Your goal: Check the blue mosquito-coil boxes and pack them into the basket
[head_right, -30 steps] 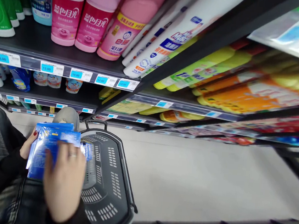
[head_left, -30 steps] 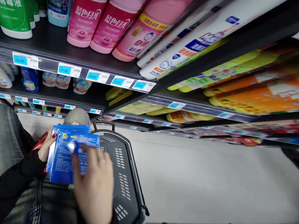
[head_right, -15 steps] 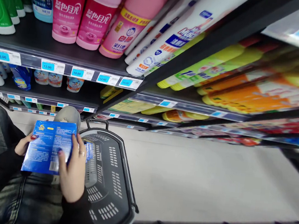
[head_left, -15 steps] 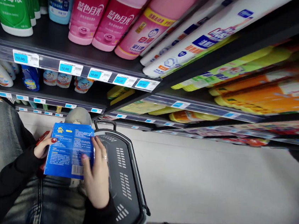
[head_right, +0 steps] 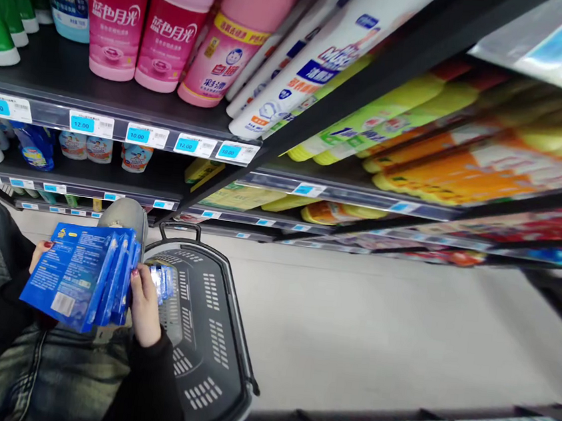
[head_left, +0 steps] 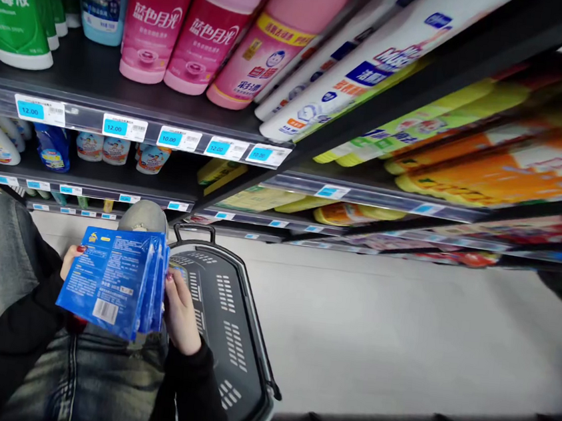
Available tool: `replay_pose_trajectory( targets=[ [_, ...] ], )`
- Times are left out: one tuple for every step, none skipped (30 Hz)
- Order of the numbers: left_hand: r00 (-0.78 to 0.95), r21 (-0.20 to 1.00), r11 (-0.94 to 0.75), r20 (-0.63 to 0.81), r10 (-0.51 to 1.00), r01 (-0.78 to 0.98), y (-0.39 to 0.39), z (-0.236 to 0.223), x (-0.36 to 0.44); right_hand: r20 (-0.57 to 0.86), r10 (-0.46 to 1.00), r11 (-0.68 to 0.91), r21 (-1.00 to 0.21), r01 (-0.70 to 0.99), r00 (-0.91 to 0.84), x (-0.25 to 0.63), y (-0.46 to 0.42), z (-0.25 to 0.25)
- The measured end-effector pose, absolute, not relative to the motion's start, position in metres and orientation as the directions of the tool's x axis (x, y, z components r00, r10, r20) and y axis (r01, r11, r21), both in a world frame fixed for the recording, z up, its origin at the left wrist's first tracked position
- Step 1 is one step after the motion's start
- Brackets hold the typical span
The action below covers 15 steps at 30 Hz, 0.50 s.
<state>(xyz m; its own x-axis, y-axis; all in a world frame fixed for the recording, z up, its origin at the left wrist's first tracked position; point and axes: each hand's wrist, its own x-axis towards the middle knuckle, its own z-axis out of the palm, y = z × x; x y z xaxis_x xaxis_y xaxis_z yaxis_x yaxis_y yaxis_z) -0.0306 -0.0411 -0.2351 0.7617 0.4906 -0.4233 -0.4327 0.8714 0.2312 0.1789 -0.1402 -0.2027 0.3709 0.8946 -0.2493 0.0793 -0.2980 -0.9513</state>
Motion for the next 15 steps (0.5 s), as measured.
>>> replay_pose_trajectory(
  targets=[
    [0.762, 0.216, 0.873, -0.427, 0.487, -0.437, -0.041, -0.235, -0.031, -0.233, 0.890, -0.291, -0.952, 0.097, 0.391, 0.177, -0.141, -0.201],
    [0.761, 0.206, 0.875, -0.433, 0.483, -0.438, -0.041, -0.234, -0.032, -0.222, 0.884, -0.290, -0.951, 0.110, 0.410, 0.175, -0.141, -0.200],
    [0.764, 0.200, 0.878, -0.434, 0.477, -0.434, -0.041, -0.234, -0.032, -0.217, 0.877, -0.291, -0.950, 0.113, 0.428, 0.174, -0.141, -0.198],
    [0.771, 0.197, 0.883, -0.430, 0.469, -0.427, -0.041, -0.234, -0.032, -0.218, 0.871, -0.290, -0.952, 0.102, 0.441, 0.173, -0.141, -0.197],
    [0.783, 0.195, 0.888, -0.420, 0.459, -0.416, -0.041, -0.234, -0.032, -0.225, 0.868, -0.289, -0.954, 0.083, 0.442, 0.172, -0.141, -0.196],
    [0.796, 0.193, 0.894, -0.407, 0.448, -0.404, -0.040, -0.234, -0.032, -0.232, 0.867, -0.288, -0.955, 0.065, 0.440, 0.171, -0.141, -0.195],
    [0.805, 0.193, 0.898, -0.399, 0.440, -0.395, -0.040, -0.233, -0.031, -0.238, 0.865, -0.290, -0.956, 0.053, 0.441, 0.171, -0.142, -0.194],
    [0.805, 0.196, 0.898, -0.398, 0.440, -0.394, -0.040, -0.232, -0.031, -0.245, 0.860, -0.297, -0.954, 0.050, 0.448, 0.171, -0.142, -0.193],
    [0.797, 0.204, 0.895, -0.407, 0.447, -0.398, -0.040, -0.231, -0.030, -0.256, 0.852, -0.314, -0.948, 0.055, 0.457, 0.171, -0.143, -0.193],
    [0.782, 0.215, 0.889, -0.423, 0.458, -0.404, -0.039, -0.230, -0.030, -0.270, 0.839, -0.340, -0.938, 0.068, 0.473, 0.172, -0.144, -0.192],
    [0.767, 0.226, 0.886, -0.444, 0.463, -0.404, -0.039, -0.228, -0.030, -0.282, 0.820, -0.371, -0.925, 0.087, 0.498, 0.174, -0.146, -0.191],
    [0.750, 0.236, 0.884, -0.468, 0.467, -0.403, -0.039, -0.226, -0.030, -0.291, 0.798, -0.403, -0.909, 0.107, 0.527, 0.178, -0.148, -0.189],
    [0.733, 0.244, 0.883, -0.492, 0.469, -0.401, -0.038, -0.224, -0.030, -0.292, 0.776, -0.431, -0.893, 0.131, 0.559, 0.183, -0.150, -0.187],
    [0.717, 0.249, 0.882, -0.516, 0.470, -0.399, -0.038, -0.222, -0.030, -0.285, 0.753, -0.455, -0.876, 0.158, 0.593, 0.189, -0.152, -0.183],
    [0.699, 0.251, 0.882, -0.539, 0.470, -0.399, -0.038, -0.219, -0.029, -0.268, 0.733, -0.473, -0.861, 0.186, 0.625, 0.196, -0.155, -0.177]
  ],
)
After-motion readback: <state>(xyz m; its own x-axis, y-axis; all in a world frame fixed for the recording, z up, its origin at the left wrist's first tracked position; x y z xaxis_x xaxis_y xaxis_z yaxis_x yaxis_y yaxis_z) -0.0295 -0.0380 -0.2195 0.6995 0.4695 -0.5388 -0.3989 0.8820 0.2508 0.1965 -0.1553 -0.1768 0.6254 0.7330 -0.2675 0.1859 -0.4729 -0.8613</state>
